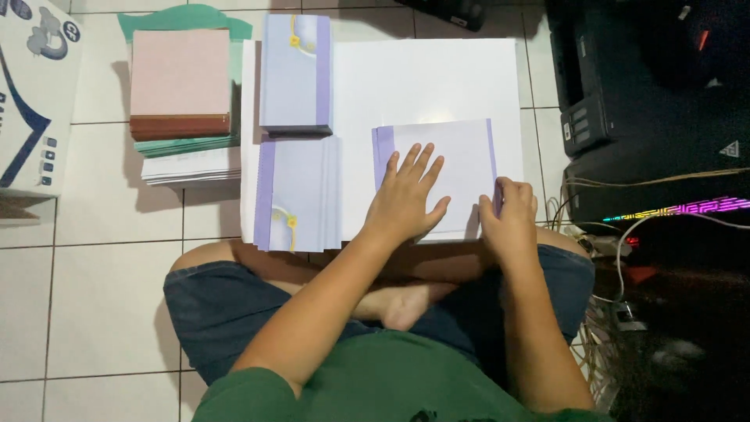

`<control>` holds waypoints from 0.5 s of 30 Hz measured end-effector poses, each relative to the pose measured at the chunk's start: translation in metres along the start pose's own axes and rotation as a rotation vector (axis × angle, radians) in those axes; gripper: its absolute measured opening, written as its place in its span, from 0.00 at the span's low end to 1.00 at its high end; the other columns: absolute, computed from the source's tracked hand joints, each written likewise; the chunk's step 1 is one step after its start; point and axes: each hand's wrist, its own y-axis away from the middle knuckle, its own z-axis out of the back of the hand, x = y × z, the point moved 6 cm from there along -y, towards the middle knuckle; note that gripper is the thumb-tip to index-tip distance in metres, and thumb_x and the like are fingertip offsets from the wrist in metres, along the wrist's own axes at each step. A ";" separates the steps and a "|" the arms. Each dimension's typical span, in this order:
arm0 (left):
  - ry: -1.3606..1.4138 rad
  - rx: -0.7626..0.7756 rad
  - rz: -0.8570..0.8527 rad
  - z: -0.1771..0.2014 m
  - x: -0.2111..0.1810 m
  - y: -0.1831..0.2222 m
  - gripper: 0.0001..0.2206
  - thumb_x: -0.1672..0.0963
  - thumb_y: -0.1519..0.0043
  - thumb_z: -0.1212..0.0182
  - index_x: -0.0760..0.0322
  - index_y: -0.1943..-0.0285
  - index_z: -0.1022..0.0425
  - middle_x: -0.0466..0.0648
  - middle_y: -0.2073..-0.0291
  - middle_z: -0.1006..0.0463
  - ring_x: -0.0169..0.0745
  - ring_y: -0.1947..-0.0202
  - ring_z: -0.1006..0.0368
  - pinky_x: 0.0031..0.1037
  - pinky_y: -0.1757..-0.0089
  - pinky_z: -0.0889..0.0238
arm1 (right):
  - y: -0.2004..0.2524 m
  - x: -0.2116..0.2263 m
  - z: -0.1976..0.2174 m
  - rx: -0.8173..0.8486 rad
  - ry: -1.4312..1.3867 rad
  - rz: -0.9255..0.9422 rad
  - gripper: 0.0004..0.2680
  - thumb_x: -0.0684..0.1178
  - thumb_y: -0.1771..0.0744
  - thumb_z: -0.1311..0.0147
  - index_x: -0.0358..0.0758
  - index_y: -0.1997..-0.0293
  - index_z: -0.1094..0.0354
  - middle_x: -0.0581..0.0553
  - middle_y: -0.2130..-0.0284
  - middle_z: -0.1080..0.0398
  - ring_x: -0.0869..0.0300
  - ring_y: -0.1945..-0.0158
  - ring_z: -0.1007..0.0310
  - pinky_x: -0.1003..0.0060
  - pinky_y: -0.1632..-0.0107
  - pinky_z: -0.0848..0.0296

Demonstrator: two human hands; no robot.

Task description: The person is folding, aligning, and stacking various types of paper and envelopes into organized piles.

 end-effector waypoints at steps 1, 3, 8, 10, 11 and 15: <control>0.002 -0.003 0.000 0.001 0.000 0.000 0.31 0.44 0.35 0.51 0.62 0.26 0.36 0.60 0.28 0.39 0.55 0.25 0.47 0.53 0.31 0.60 | -0.004 -0.005 -0.002 -0.002 0.003 0.002 0.17 0.48 0.31 0.47 0.25 0.37 0.36 0.32 0.49 0.37 0.41 0.45 0.35 0.51 0.49 0.29; 0.010 0.000 0.005 0.001 0.001 0.002 0.30 0.44 0.34 0.51 0.62 0.26 0.37 0.59 0.27 0.40 0.54 0.25 0.48 0.53 0.31 0.61 | -0.012 -0.016 -0.008 0.030 -0.110 -0.013 0.18 0.48 0.30 0.45 0.21 0.38 0.38 0.26 0.51 0.35 0.35 0.47 0.32 0.43 0.50 0.28; 0.051 -0.050 0.003 -0.003 0.006 0.004 0.29 0.45 0.34 0.52 0.63 0.28 0.35 0.60 0.29 0.37 0.54 0.26 0.46 0.53 0.31 0.59 | -0.010 -0.016 -0.004 0.010 -0.593 0.094 0.09 0.41 0.30 0.48 0.31 0.43 0.37 0.42 0.59 0.36 0.56 0.53 0.36 0.62 0.51 0.36; 0.068 -0.067 0.004 0.000 0.007 0.004 0.28 0.46 0.33 0.53 0.64 0.29 0.34 0.60 0.29 0.36 0.54 0.26 0.46 0.53 0.32 0.59 | -0.001 -0.002 -0.003 0.010 -0.612 0.177 0.09 0.40 0.29 0.48 0.32 0.44 0.37 0.39 0.57 0.34 0.54 0.52 0.34 0.61 0.51 0.34; 0.109 -0.079 0.001 0.004 0.008 0.005 0.28 0.44 0.32 0.58 0.64 0.31 0.33 0.61 0.30 0.35 0.55 0.27 0.45 0.53 0.32 0.59 | 0.010 0.018 0.000 0.034 -0.633 0.231 0.09 0.41 0.29 0.51 0.33 0.42 0.36 0.39 0.53 0.33 0.55 0.49 0.34 0.62 0.49 0.33; 0.257 -0.147 0.020 -0.001 0.017 0.006 0.35 0.41 0.33 0.67 0.70 0.31 0.34 0.65 0.32 0.35 0.58 0.28 0.43 0.51 0.31 0.58 | 0.028 0.051 -0.001 0.130 -0.525 0.396 0.11 0.47 0.28 0.58 0.34 0.44 0.30 0.37 0.48 0.32 0.50 0.44 0.31 0.58 0.48 0.30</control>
